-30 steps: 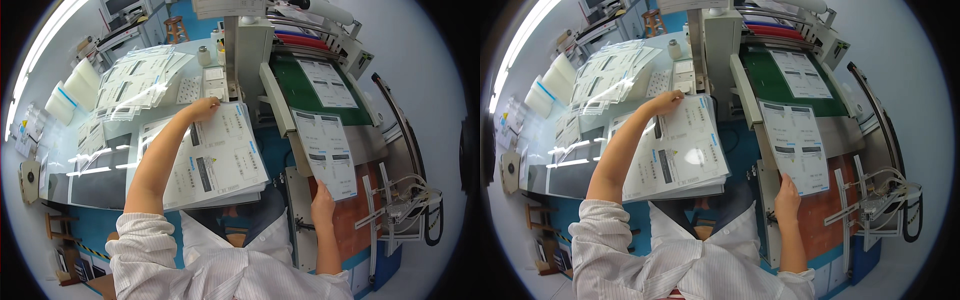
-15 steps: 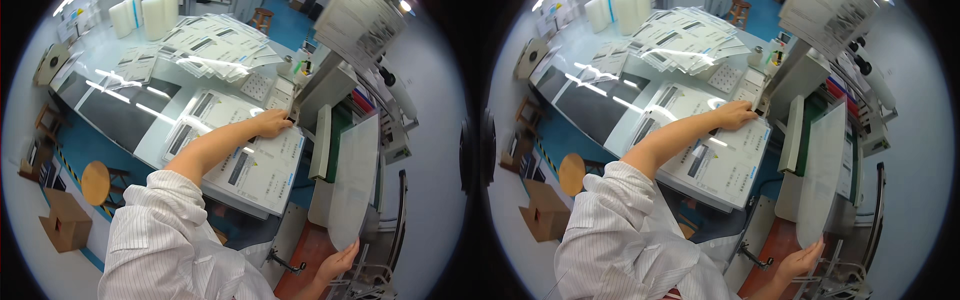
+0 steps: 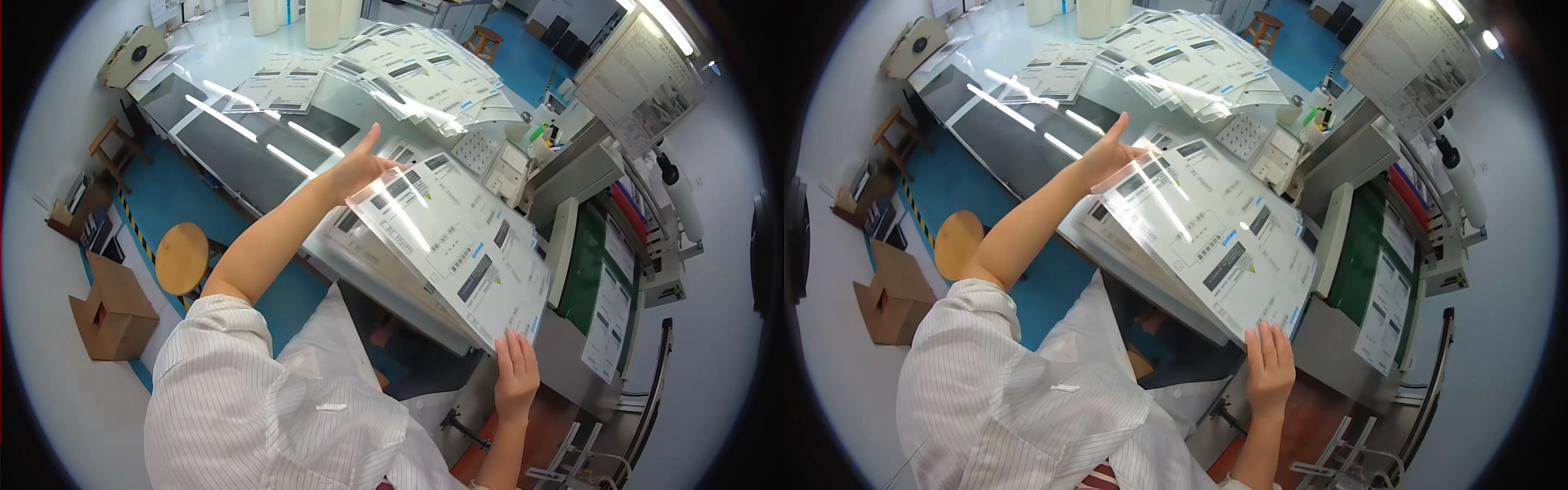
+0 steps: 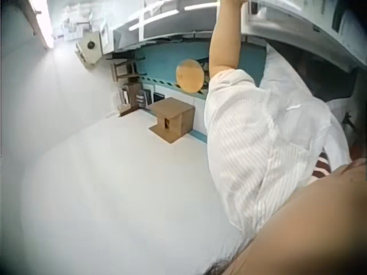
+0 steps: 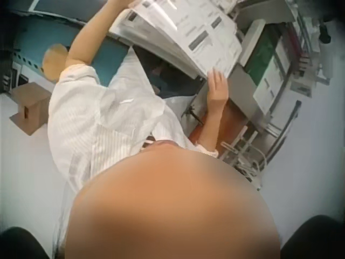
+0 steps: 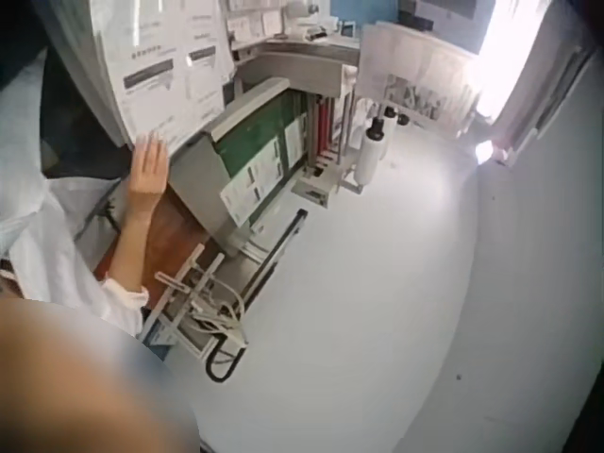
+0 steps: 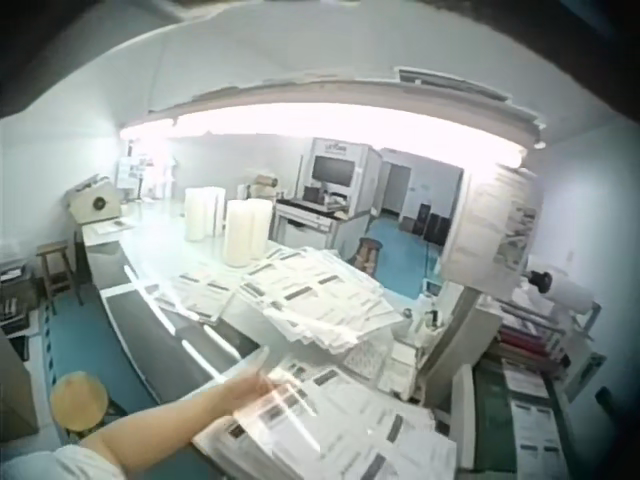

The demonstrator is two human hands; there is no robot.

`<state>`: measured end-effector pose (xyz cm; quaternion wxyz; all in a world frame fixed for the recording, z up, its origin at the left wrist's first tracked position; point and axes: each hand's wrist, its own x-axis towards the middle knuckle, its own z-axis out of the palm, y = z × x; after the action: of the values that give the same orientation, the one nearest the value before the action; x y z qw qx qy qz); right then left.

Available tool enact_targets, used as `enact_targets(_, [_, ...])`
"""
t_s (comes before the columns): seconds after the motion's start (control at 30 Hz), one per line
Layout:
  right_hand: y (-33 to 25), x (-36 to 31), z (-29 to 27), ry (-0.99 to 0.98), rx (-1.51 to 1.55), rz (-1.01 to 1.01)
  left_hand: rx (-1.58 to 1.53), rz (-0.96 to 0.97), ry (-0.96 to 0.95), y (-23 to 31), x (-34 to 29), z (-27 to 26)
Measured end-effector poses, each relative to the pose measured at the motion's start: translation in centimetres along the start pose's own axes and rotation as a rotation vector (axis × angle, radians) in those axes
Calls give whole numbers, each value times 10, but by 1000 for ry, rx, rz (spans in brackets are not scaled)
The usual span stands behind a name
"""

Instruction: The worker is removing printed labels from a machine and stacking them neatly on a workbench.

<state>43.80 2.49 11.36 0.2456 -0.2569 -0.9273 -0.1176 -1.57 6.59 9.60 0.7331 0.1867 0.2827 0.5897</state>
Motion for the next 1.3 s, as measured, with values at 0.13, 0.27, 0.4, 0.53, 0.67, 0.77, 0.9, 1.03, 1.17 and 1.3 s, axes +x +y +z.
enact_targets(0.13, [-3,-4,36,-115,-14,78,553,76,287,-5,-24,-20])
enact_targets(0.27, [-13,2,49,-108,98,158,920,224,460,-17,-31,-22])
enact_targets(0.4, [-15,-2,48,-234,185,356,1049,325,579,-34,-55,-24])
enact_targets(0.53, [-4,2,49,-134,664,588,1284,490,784,-50,-64,-31])
enact_targets(0.67, [58,12,91,94,850,968,1509,678,788,-60,-52,-40])
enact_targets(0.77, [94,39,138,137,1162,1202,1666,735,849,-68,-52,-55])
enact_targets(0.9, [109,80,158,43,1211,1150,1393,646,867,-64,-54,-59])
enact_targets(1.03, [106,98,163,-25,1231,1134,1052,382,798,-68,-50,-31])
enact_targets(1.17, [107,93,169,47,1287,1176,1134,434,733,-79,-51,-51])
enact_targets(1.3, [147,8,156,223,748,1135,1137,466,759,-86,-44,-56])
